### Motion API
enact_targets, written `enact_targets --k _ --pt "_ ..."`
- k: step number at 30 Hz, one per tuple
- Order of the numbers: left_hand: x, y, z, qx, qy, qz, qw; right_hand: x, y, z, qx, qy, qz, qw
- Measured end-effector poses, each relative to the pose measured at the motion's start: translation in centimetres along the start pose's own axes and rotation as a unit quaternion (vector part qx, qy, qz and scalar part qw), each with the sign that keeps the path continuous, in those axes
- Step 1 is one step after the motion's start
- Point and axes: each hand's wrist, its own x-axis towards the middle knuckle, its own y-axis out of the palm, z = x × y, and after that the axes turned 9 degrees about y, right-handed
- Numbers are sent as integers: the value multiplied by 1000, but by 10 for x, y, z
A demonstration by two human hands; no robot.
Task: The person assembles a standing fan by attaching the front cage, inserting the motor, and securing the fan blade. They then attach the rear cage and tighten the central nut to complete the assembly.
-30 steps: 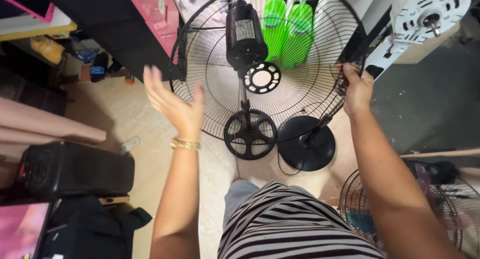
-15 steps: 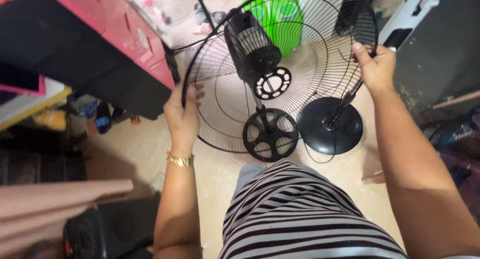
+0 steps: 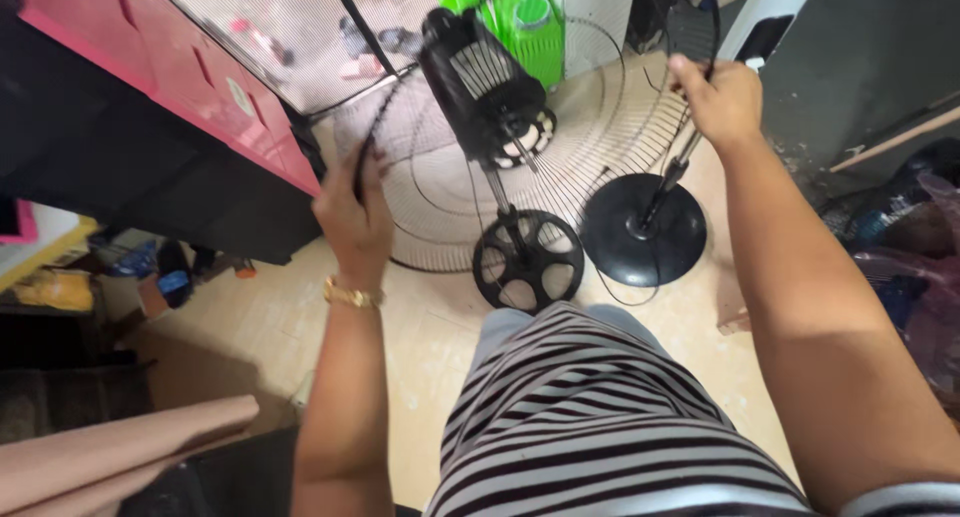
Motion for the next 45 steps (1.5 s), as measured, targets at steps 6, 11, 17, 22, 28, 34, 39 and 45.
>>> enact_targets --k 6,11,17,22,28,34,39,45 --pt "12 0 12 -21 2 -4 1000 18 8 8 35 -20 4 999" --pt "21 -4 7 -11 7 -1 1000 25 18 15 48 0 37 998" --pt "22 -1 5 2 13 -2 1000 30 21 7 12 -18 30 999" --pt "23 -5 -1 71 54 19 996 26 24 0 11 -5 49 999" --pt "29 -8 -20 84 85 49 992 19 37 -19 -29 19 40 999" --pt "44 -5 -36 111 136 112 978 13 39 -30 -97 76 77 989" --pt "60 -3 -38 154 148 143 966 7 44 -29 -100 120 104 982" --pt "73 -2 -36 146 165 141 965 10 48 -21 -121 128 115 978"
